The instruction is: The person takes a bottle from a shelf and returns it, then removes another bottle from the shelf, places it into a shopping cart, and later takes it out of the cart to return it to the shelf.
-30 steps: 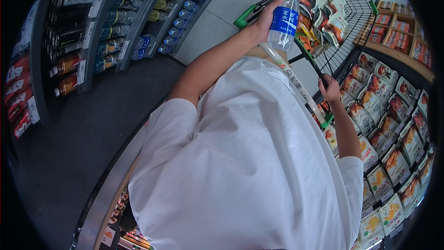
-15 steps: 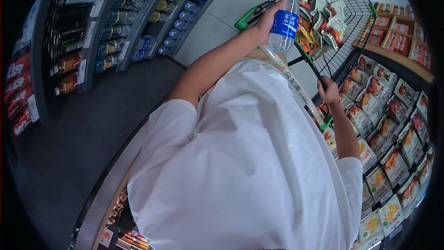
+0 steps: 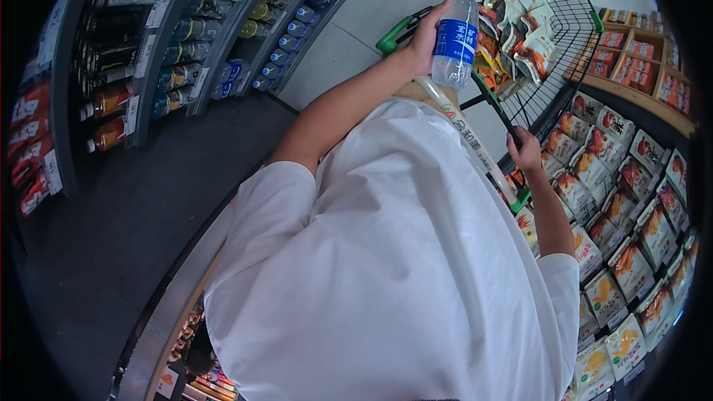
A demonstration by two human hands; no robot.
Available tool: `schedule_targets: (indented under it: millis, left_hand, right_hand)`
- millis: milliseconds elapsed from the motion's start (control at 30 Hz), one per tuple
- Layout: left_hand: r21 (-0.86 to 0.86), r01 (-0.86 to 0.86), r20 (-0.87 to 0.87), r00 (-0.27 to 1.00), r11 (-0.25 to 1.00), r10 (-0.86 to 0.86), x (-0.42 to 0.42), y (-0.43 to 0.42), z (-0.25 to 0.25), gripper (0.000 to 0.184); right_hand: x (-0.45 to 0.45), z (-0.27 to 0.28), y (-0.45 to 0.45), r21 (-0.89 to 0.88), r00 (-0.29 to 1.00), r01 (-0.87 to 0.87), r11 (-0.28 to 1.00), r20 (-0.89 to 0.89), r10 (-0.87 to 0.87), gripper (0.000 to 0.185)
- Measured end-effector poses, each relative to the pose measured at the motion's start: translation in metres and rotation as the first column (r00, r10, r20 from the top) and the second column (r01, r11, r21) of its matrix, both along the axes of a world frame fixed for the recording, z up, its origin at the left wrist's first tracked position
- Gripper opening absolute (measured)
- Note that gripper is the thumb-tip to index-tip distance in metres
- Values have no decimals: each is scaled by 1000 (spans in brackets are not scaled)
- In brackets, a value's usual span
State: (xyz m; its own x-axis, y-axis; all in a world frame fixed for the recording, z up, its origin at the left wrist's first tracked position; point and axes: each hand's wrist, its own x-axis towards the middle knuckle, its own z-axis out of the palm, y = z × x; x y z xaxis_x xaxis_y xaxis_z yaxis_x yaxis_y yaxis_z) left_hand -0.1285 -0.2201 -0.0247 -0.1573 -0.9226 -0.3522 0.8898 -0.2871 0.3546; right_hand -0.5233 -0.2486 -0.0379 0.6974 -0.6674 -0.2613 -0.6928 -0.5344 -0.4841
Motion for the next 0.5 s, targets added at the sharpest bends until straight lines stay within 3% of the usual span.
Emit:
schedule_targets:
  millis: [500]
  left_hand:
    - [-41,8,-22,1000,999,-9,-2,1,0,76]
  right_hand:
    - [-5,-7,-1,-1,1000,2,1000,17,-2,24]
